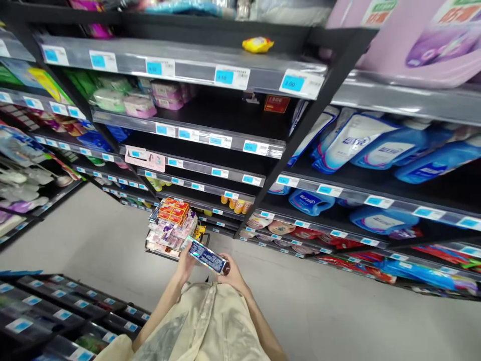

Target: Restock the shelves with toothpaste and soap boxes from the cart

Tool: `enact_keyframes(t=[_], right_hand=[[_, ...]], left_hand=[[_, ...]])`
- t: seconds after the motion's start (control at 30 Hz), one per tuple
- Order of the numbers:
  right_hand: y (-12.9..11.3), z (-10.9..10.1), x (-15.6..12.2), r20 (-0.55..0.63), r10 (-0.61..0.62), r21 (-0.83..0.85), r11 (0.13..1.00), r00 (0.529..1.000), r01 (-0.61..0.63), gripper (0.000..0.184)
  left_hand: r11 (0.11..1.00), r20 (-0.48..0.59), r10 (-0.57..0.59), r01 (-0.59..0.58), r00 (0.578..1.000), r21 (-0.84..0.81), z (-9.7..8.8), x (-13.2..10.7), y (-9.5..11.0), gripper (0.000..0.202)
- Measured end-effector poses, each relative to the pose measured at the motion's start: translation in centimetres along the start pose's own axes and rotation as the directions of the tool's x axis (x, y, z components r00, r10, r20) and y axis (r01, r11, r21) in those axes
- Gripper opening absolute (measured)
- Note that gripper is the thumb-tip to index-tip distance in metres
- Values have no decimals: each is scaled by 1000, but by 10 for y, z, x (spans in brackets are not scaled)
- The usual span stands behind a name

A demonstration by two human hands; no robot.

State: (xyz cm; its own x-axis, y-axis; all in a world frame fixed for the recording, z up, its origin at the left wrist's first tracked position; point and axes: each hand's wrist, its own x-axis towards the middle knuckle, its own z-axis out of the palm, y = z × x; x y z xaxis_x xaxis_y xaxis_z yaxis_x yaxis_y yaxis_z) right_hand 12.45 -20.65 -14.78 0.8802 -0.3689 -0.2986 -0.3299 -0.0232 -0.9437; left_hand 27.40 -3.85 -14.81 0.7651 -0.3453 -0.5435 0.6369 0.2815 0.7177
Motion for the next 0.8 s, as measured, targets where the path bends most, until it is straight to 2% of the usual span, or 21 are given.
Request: enact_keyframes(t=[0.07,0.13,0.23,0.37,0.47,0.63,0.7,0.8], right_hand=[[-11,15,9,-35,-49,239,970,998,56,76],[-28,30,19,-84,-102,334,934,991,124,83],[-57,51,30,-67,-197,350,913,978,208,92],[-88,75,36,50,-324,345,893,945,288,86],[-101,93,36,97,-354,359,884,930,299,81],[-101,112,33,23,-346,377,872,938,312,78],[-93,114,31,9,-300,383,883,954,273,76],[-76,113,31,-19,-125,444,888,992,120,79]], left_hand=[[997,35,18,-16,999,-73,-8,-12,27,41],[994,60,34,-28,998,-105,-23,-26,54,36],[990,124,85,-69,989,-125,-50,-50,87,42],[960,182,217,-176,959,-217,-82,-72,118,64],[946,147,252,-212,956,-246,-96,-74,131,68],[938,81,288,-264,954,-223,-99,-65,137,78],[944,82,289,-270,954,-192,-97,-63,136,85],[952,73,279,-266,957,-149,-91,-64,133,88]])
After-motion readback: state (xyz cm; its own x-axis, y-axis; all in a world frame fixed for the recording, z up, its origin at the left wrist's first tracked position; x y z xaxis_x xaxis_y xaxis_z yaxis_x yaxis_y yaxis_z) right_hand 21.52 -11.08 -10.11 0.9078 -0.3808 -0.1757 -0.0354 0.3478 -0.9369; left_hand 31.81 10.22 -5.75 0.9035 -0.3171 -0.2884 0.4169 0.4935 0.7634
